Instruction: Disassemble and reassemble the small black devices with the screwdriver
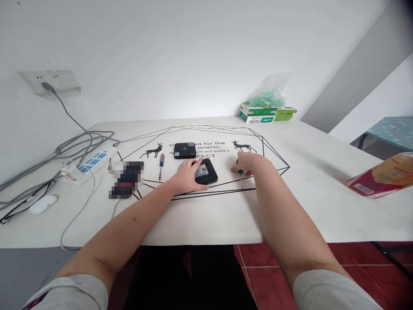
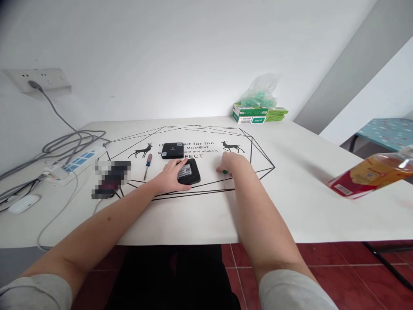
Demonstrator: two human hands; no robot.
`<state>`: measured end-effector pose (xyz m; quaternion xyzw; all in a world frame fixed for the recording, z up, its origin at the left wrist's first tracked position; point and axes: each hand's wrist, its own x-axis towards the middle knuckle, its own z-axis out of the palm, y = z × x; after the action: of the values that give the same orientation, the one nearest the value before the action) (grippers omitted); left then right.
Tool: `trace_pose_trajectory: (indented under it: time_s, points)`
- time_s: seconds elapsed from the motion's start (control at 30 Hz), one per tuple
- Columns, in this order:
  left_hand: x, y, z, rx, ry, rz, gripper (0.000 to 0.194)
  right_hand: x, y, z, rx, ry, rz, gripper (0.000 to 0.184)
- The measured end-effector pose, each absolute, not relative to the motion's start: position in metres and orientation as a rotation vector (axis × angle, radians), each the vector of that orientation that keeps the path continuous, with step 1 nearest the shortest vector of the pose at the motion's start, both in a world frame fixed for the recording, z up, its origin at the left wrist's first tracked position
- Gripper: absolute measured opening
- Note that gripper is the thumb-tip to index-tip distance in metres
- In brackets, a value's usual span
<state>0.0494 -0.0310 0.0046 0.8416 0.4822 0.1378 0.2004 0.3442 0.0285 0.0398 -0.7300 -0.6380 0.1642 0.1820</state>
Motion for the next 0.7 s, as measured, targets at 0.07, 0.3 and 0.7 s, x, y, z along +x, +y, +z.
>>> trace_pose_trajectory:
  time_s: [0.07,0.3,0.7]
  points:
    - [0.049,-0.030,0.005,2.359,1.346,0.342,0.124,0.338,0.026,0.044,-2.244,-1.896,0.651,0.036]
    - [0.051,-0.028,0.007,2.421,1.323,0.276,0.120,0.289,0.012,0.065,-1.589,-1.573,0.357,0.053]
    - [0.038,-0.029,0.009,2.462,1.242,0.285,0.113,0.259,-0.005,0.051,-1.307,-1.807,0.278,0.055]
